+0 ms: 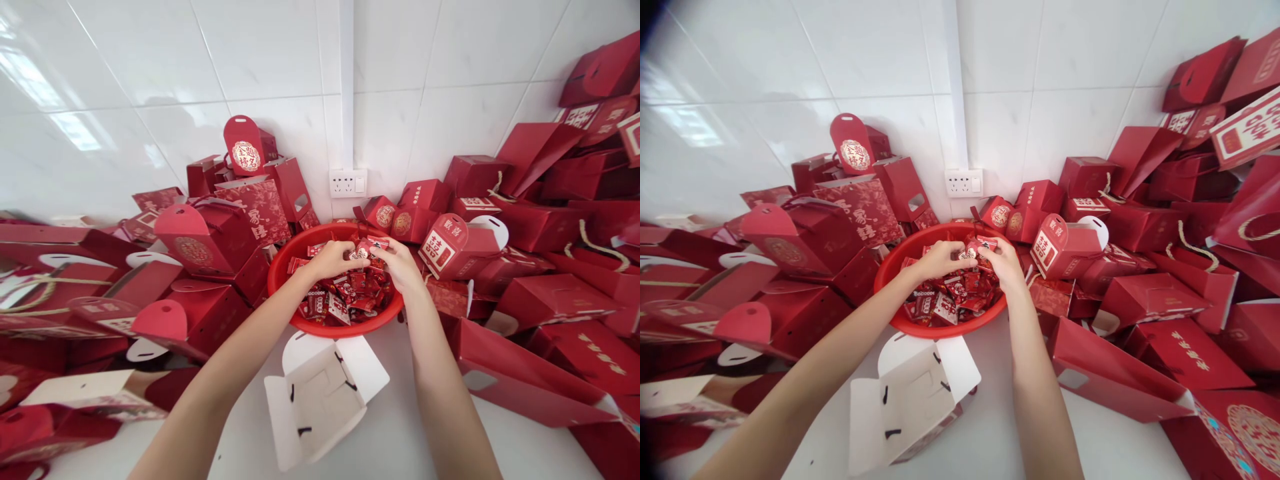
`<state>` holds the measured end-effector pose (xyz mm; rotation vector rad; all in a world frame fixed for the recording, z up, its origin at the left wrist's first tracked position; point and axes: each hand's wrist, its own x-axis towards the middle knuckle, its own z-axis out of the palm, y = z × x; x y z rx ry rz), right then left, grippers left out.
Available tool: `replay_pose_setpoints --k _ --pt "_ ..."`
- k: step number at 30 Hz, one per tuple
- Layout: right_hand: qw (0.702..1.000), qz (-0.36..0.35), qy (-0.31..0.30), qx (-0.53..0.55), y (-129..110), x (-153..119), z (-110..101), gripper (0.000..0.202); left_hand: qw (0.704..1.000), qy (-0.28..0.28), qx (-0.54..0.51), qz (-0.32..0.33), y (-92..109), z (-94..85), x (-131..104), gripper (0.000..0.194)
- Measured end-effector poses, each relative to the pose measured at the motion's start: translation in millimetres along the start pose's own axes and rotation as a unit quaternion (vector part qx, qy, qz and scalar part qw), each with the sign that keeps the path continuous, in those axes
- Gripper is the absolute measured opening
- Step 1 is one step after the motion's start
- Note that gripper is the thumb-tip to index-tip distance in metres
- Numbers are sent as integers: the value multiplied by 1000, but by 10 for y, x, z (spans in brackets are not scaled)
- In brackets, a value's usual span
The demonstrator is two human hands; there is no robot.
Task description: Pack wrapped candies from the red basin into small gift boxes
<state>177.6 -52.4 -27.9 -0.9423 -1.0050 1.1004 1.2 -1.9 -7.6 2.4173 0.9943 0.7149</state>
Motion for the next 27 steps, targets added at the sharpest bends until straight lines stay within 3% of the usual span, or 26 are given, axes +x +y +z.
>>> replay_pose_setpoints --k 6,16,21,24,27 --pt "1000 4 13 14 -32 -10 1 30 984 -10 -177 23 -1 -35 35 48" --pt "996 -3 26 82 -41 -2 41 39 975 7 -222 17 25 -10 51 50" --pt "977 -33 141 158 -58 50 16 26 972 -101 -213 -11 13 100 54 31" --pt "972 -11 153 179 -76 56 14 27 979 -184 -75 39 62 198 30 24" --pt "975 -6 148 164 -67 56 12 27 957 -261 83 94 162 275 2 35"
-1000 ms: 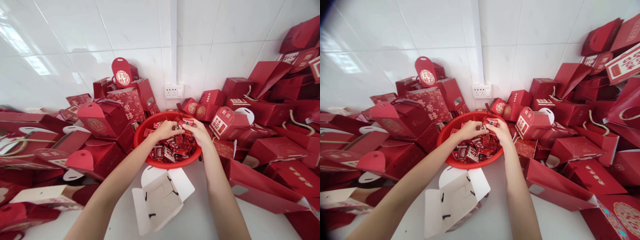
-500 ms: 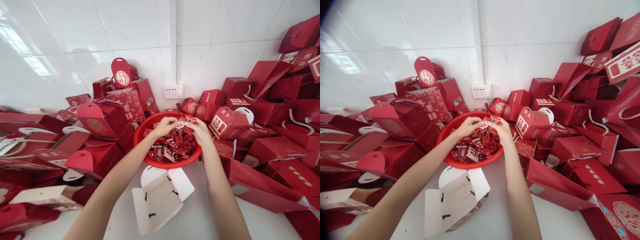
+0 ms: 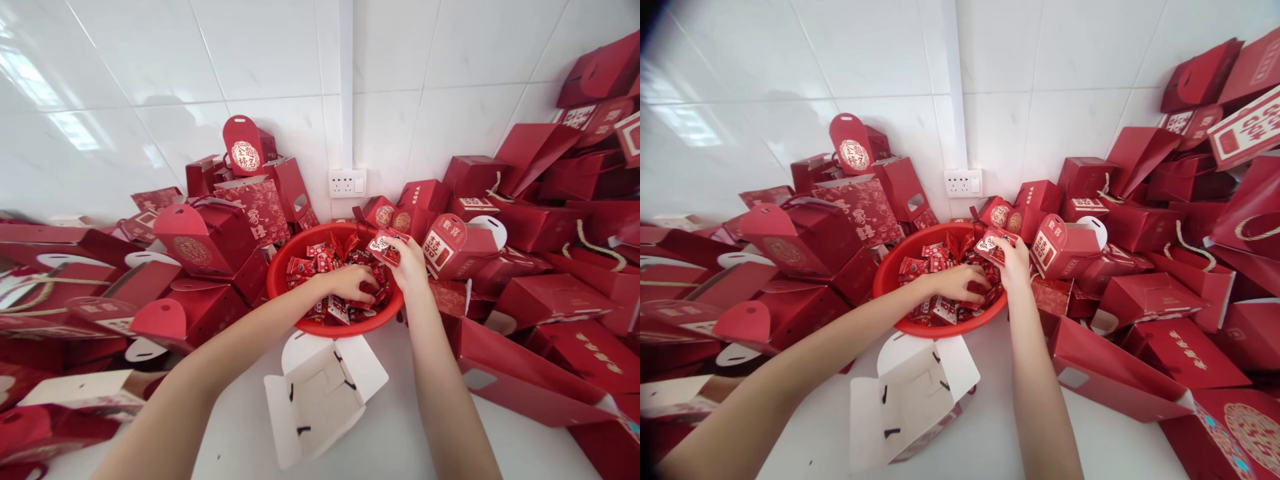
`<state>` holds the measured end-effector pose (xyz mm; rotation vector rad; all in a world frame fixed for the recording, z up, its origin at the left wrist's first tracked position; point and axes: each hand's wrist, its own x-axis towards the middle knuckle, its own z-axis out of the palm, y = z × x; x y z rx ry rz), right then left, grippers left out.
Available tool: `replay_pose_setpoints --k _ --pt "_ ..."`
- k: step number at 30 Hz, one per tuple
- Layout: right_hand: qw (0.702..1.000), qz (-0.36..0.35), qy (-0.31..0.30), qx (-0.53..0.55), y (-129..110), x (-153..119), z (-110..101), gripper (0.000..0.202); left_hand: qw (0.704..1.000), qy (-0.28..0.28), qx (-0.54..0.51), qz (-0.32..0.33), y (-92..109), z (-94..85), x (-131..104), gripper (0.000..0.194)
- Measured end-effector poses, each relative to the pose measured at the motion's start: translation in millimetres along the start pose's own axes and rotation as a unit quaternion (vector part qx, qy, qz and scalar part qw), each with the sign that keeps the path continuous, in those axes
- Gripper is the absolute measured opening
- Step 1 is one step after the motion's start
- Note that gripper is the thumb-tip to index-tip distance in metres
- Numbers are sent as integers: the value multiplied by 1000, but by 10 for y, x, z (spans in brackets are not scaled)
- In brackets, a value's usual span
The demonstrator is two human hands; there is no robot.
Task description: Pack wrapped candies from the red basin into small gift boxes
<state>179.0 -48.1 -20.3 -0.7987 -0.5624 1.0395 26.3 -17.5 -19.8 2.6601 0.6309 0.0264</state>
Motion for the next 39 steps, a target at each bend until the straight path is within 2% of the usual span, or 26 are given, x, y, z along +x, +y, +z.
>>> replay_pose_setpoints --k 3,7,11,14,18,22,25,28,31,35,39 --pt "1000 -13 -7 -11 22 11 -13 28 991 -41 108 -73 94 5 24 60" --pt "1000 -28 -4 -11 35 22 -18 28 972 -70 167 -152 147 -17 57 76" --pt "1000 -27 -1 -17 29 25 -19 27 965 -67 179 -179 159 -23 77 89" --pt "999 -31 -5 -25 30 32 -24 26 966 -59 181 -175 161 -27 69 94" --pt "999 -32 -4 -22 31 33 -18 26 969 -48 194 -147 154 -24 49 86" --pt "999 -30 4 -14 22 20 -1 27 976 -50 196 -78 126 -2 40 55" --pt "999 -33 0 -20 17 14 5 28 980 -58 185 -42 100 27 46 54" --pt "999 -31 -7 -26 20 18 0 31 978 -54 199 -40 98 72 69 63" --pt "999 -30 -15 -34 29 27 -15 30 970 -53 233 -49 123 124 104 62" --pt "999 -28 -14 -34 33 27 -26 29 961 -53 269 -46 144 146 131 47" --pt "999 -22 -14 -19 18 14 -8 30 968 -34 246 -35 105 71 115 34"
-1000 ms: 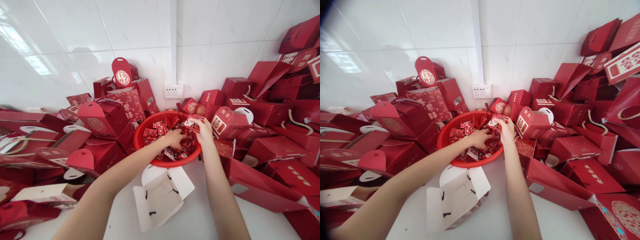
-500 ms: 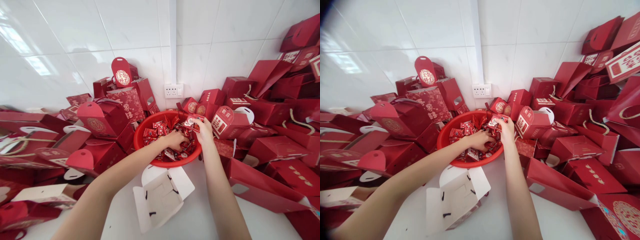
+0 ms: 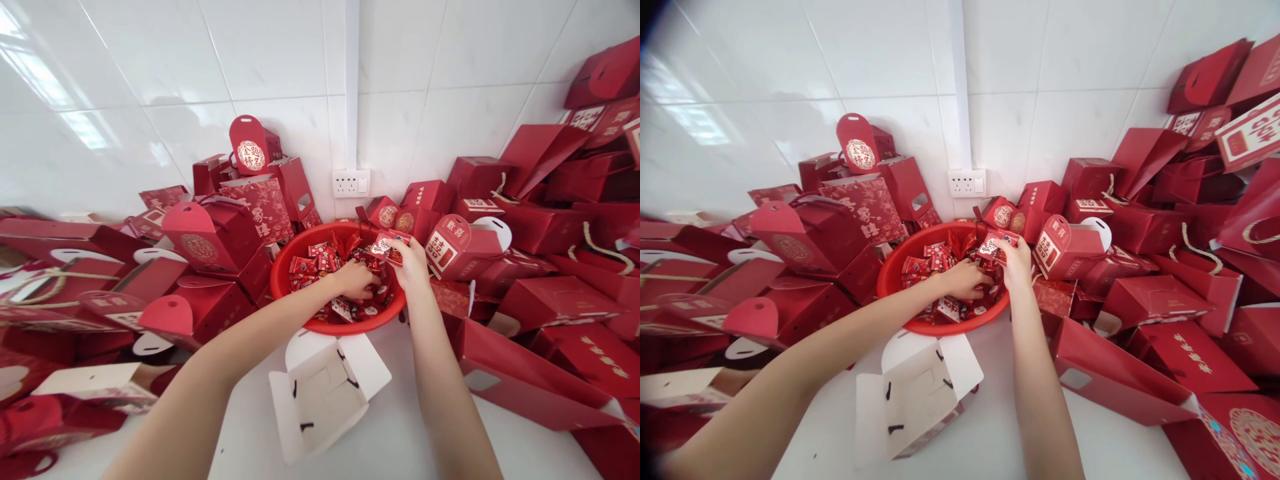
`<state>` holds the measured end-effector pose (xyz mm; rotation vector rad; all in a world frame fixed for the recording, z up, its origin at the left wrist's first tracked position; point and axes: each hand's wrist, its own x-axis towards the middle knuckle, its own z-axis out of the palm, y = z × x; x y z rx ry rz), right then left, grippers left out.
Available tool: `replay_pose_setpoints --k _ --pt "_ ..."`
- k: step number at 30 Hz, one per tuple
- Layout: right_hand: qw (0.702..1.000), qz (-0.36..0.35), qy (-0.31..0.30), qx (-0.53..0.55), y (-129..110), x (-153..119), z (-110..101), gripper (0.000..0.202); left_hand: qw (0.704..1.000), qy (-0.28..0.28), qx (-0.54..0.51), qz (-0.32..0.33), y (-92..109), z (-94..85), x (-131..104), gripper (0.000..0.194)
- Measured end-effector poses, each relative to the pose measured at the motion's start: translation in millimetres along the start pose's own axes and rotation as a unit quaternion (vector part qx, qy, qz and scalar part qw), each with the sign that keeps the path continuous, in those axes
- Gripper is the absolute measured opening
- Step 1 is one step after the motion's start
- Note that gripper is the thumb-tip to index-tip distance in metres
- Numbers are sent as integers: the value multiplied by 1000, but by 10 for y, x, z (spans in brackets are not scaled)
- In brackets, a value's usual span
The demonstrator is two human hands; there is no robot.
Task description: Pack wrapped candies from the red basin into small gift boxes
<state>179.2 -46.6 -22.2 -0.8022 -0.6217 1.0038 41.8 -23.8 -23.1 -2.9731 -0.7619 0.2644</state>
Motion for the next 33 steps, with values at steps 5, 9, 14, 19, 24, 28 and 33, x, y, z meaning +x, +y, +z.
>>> replay_pose_setpoints --k 5,9,14,19,24,28,33 --pt "1000 1 9 10 -18 -8 21 28 993 53 -96 -51 -169 -49 -48 32" --pt "1000 3 14 16 -16 -7 18 26 973 95 -199 -72 -313 -41 -94 33" --pt "1000 -6 5 12 4 4 3 26 942 164 -275 -101 -462 -33 -134 29" --pt "1000 -9 -2 8 18 7 4 27 890 270 -343 -134 -574 1 -110 19" --pt "1000 2 0 13 12 0 19 24 762 323 -548 -119 -608 35 -95 35" --pt "1000 12 -4 15 23 15 15 23 706 337 -619 -68 -564 -17 -117 49" --pt "1000 8 -15 11 45 34 -5 25 709 370 -599 -37 -539 -67 -140 46"
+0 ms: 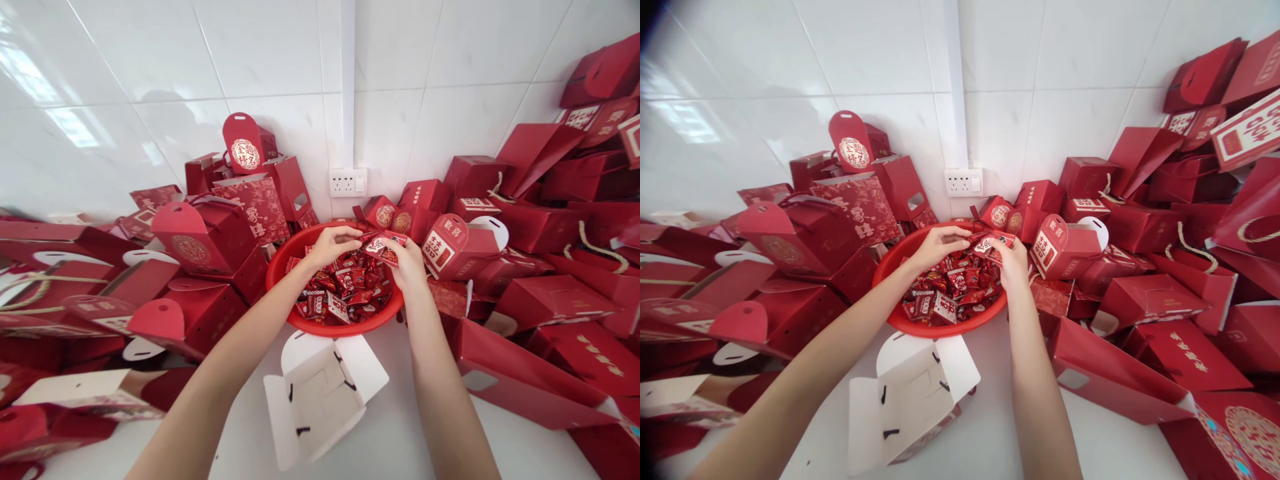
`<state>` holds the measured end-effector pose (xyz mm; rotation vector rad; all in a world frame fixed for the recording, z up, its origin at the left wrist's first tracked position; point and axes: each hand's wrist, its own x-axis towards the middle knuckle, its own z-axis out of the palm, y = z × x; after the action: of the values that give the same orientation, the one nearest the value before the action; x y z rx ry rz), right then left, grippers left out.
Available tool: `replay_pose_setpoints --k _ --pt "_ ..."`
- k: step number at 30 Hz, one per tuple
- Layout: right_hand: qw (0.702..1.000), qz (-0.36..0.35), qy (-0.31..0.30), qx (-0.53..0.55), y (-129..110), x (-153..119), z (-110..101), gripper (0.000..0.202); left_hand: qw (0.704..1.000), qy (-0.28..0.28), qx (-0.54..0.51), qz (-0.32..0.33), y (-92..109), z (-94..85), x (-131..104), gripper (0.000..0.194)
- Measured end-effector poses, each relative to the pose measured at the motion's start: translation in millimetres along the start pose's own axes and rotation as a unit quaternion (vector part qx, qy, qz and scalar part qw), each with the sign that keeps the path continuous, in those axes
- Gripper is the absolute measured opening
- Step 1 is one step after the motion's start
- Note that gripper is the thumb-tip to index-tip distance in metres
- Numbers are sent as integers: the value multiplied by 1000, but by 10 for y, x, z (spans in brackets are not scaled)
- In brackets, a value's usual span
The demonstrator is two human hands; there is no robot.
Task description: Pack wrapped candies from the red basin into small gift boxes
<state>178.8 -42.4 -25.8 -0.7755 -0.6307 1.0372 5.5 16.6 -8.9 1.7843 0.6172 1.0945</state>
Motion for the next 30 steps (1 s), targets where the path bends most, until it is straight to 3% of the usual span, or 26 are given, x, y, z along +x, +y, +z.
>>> replay_pose_setpoints --k 6,11,16,19,22,25,27,30 --pt "1000 -6 -11 -24 2 -6 -17 22 999 -38 6 14 5 33 -12 34" --pt "1000 3 21 -7 -39 -34 39 19 999 -23 33 -16 -24 50 -10 32" --pt "999 -1 46 24 -79 -57 74 15 977 -28 205 -58 -100 10 -6 9" --pt "999 -6 42 32 -79 -57 70 16 939 -57 339 -24 -94 14 -29 17" --pt "999 -7 43 31 -77 -56 71 17 916 -141 373 37 -53 92 -76 19" --pt "998 -8 50 27 -81 -58 82 17 889 -304 341 39 -22 257 -155 20" --pt "998 -10 55 27 -81 -59 88 17 855 -378 354 40 -20 386 -215 35" --pt "998 -11 61 29 -68 -49 80 18 811 -414 411 44 -33 537 -275 64"
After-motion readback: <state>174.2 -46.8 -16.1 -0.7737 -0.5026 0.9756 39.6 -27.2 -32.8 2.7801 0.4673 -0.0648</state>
